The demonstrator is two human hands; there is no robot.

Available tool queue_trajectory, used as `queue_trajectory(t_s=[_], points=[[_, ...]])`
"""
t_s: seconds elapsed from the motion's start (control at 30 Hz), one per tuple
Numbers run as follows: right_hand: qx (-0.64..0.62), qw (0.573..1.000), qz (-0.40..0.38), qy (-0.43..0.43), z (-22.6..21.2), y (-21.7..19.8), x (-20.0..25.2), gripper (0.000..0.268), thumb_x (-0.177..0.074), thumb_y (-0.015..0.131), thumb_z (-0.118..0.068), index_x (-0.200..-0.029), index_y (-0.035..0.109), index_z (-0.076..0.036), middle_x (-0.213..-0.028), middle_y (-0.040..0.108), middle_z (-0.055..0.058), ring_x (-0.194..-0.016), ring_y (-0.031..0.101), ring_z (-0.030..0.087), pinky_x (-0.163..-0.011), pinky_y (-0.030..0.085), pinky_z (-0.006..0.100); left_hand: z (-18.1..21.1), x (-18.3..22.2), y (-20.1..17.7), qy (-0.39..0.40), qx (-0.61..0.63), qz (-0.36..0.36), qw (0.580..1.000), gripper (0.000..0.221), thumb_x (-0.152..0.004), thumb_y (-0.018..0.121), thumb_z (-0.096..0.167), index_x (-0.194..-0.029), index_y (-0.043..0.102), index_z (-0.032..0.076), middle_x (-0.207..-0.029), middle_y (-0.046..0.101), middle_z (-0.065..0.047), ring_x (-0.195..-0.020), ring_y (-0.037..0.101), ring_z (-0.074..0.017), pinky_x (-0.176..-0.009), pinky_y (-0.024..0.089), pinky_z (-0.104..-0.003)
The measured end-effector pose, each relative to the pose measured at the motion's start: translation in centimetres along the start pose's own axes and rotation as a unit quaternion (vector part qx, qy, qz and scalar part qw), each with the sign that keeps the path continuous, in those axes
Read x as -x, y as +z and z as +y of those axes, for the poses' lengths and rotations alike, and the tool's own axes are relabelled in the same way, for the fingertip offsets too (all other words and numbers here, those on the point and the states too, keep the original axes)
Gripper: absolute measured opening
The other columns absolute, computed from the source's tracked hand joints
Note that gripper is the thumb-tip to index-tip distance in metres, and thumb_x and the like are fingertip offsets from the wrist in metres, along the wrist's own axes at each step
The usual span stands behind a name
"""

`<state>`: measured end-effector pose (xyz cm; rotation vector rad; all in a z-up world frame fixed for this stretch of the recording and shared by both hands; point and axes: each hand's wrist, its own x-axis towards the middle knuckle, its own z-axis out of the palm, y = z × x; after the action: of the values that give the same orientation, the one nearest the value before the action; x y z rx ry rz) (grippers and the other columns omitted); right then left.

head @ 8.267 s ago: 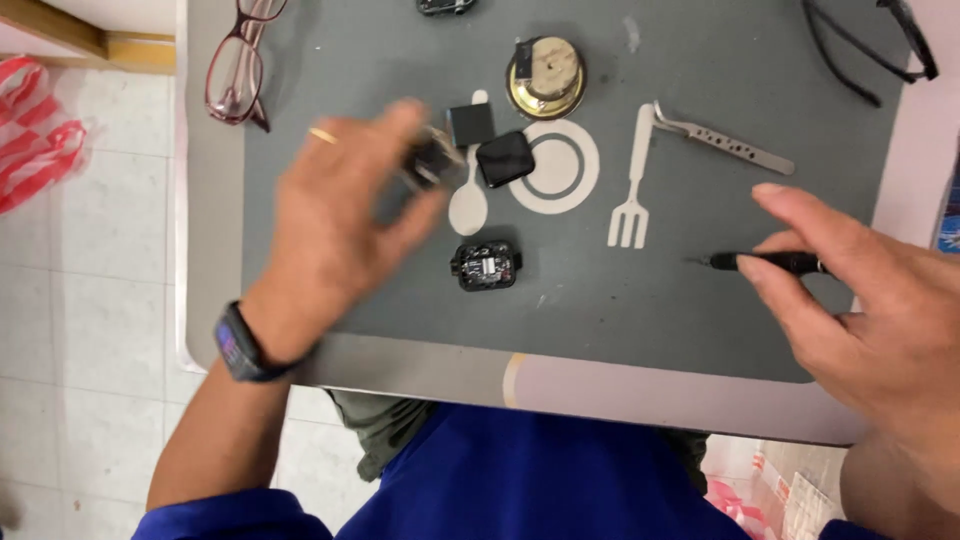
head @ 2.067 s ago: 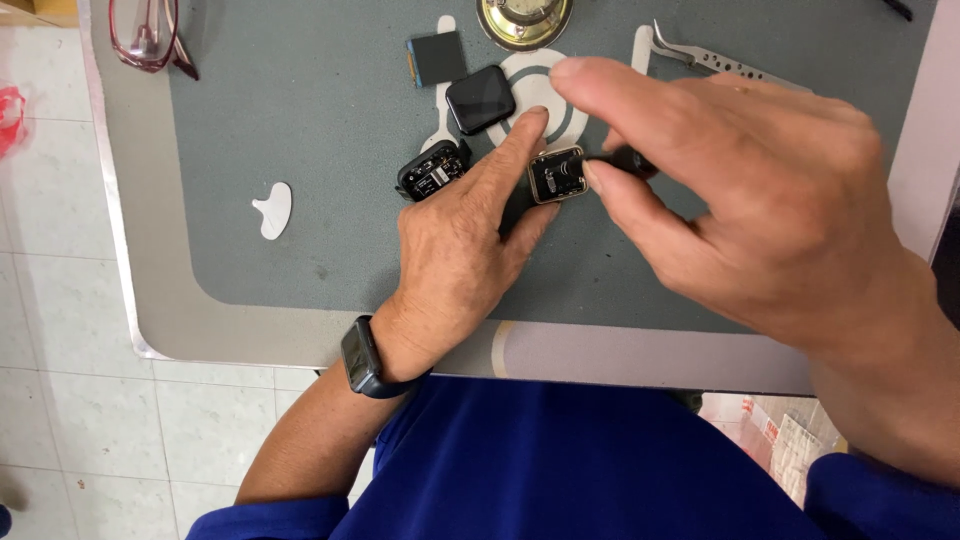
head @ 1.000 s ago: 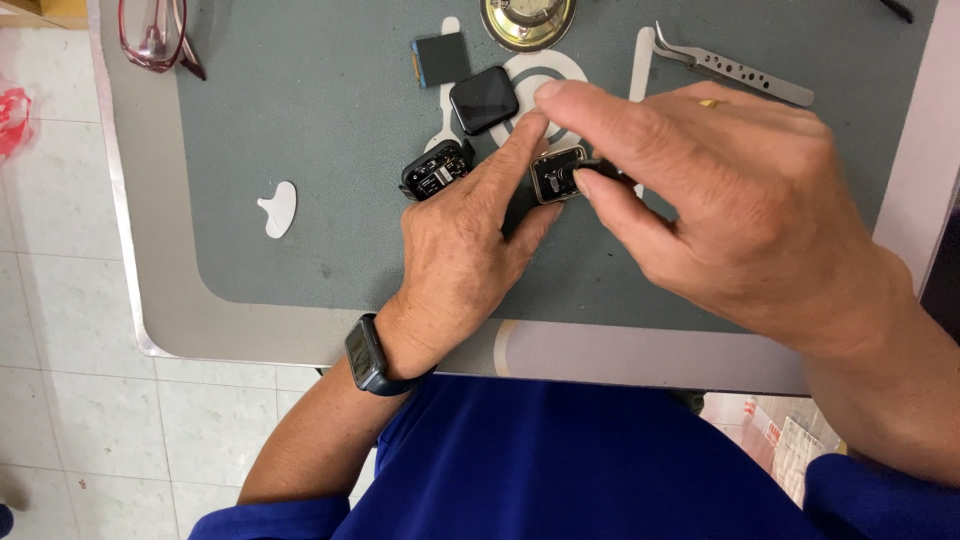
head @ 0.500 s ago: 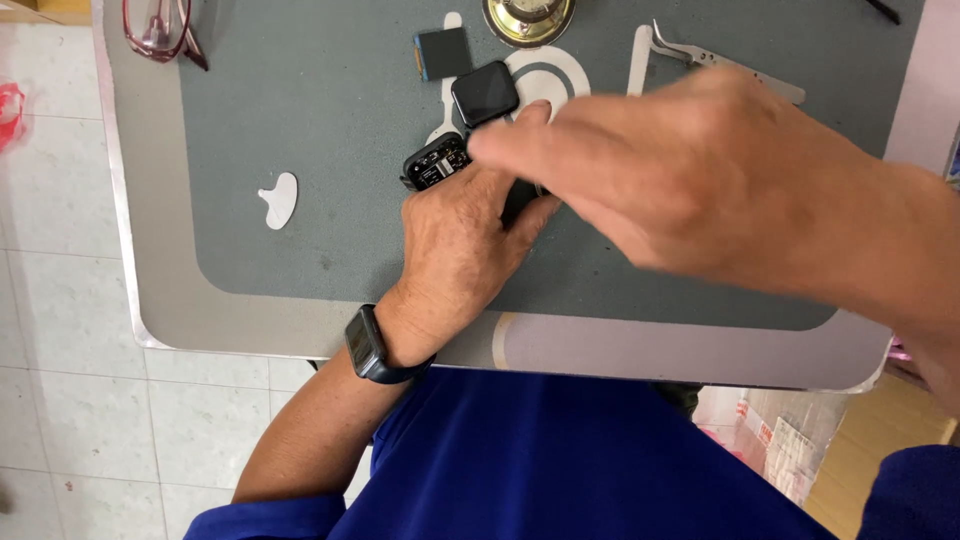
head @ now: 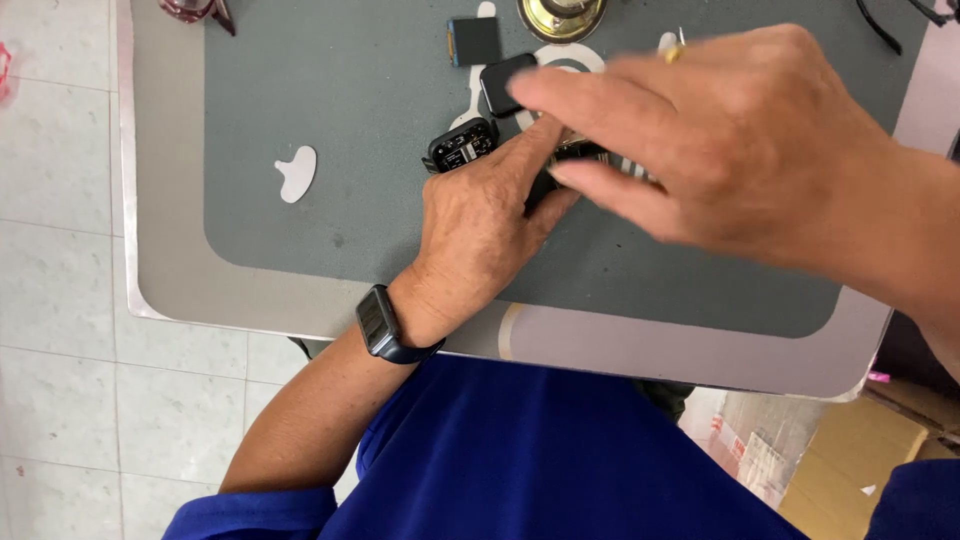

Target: Reassembling a smartwatch by carefully placing internal components and using a precision screwdriver to secure them.

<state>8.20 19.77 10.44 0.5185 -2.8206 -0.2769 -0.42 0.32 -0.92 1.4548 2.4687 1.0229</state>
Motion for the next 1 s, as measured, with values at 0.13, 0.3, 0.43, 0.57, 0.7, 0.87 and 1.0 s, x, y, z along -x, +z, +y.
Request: queue_trajectory(t_s=[0.13,0.3,0.43,0.57,0.7,0.87,1.0], points=[[-0.051,0.998,0.010,-0.024,-0.2,-0.4,-0.3,0.038,-0.107,0.078,-0.016,-0.144,0.069,-0.020,-0.113,0.071,-0.007,-0.074,0.064,0.018,-0.072,0.057,0.030,0.0,0.0,-0.1,0.004,-0.006,0.013,1.000,0.058,-0.091,0.085,0.031,-0.138,0.054,0.018,-0.115,0.078,0.003,-0.088,0.075,-0.0215,-0.051,0.051,-0.041],[-0.031,0.998,0.041,-0.037,-0.4,-0.5,-0.4,0.045,-0.110,0.088,-0.036,-0.147,0.070,-0.016,-0.107,0.075,-0.005,-0.082,0.069,0.015,-0.088,0.065,0.031,0.0,0.1,0.0,0.043,0.006,0.038,0.998,0.049,-0.097,0.082,0.022,-0.137,0.054,0.013,-0.113,0.078,0.000,-0.080,0.073,-0.0199,-0.045,0.047,-0.037],[-0.036,0.998,0.040,-0.030,-0.8,0.0,0.1,0.025,-0.117,0.076,-0.017,-0.142,0.072,-0.017,-0.095,0.066,-0.007,-0.071,0.060,0.012,-0.061,0.049,0.027,0.0,0.1,0.1,0.023,-0.008,0.022,0.999,0.056,-0.096,0.083,0.029,-0.142,0.052,0.019,-0.106,0.076,0.002,-0.083,0.073,-0.0213,-0.049,0.049,-0.040],[-0.037,0.998,0.035,-0.043,-0.6,-0.9,-1.0,0.038,-0.107,0.073,-0.008,-0.144,0.074,-0.015,-0.132,0.079,-0.003,-0.101,0.073,0.018,-0.095,0.061,0.029,0.2,-0.1,-0.2,0.022,0.007,0.028,0.999,0.050,-0.088,0.086,0.026,-0.128,0.059,0.014,-0.103,0.076,0.001,-0.080,0.072,-0.0219,-0.048,0.050,-0.041],[-0.024,0.999,0.028,-0.029,-0.8,-0.1,0.1,0.019,-0.119,0.074,-0.014,-0.138,0.074,-0.017,-0.080,0.056,-0.009,-0.068,0.054,0.012,-0.066,0.049,0.025,-0.2,0.2,0.4,0.013,-0.010,0.012,1.000,0.067,-0.096,0.084,0.033,-0.150,0.045,0.027,-0.118,0.078,0.008,-0.086,0.073,-0.0187,-0.053,0.049,-0.040],[-0.151,0.988,-0.001,-0.043,-1.1,-1.3,-1.1,0.050,-0.098,0.065,0.005,-0.145,0.068,-0.010,-0.134,0.075,0.004,-0.120,0.072,0.018,-0.096,0.059,0.034,-0.3,0.1,0.8,0.003,-0.023,0.020,1.000,0.041,-0.092,0.080,0.036,-0.121,0.061,0.014,-0.079,0.070,-0.003,-0.064,0.067,-0.0272,-0.043,0.046,-0.044],[0.013,0.999,0.003,-0.030,-1.0,-1.0,-0.7,0.019,-0.122,0.074,-0.020,-0.139,0.072,-0.025,-0.092,0.061,-0.011,-0.074,0.062,0.015,-0.069,0.051,0.024,-0.4,0.3,0.6,0.009,-0.018,0.010,1.000,0.066,-0.091,0.086,0.033,-0.146,0.049,0.026,-0.113,0.078,0.006,-0.089,0.074,-0.0208,-0.054,0.051,-0.043]])
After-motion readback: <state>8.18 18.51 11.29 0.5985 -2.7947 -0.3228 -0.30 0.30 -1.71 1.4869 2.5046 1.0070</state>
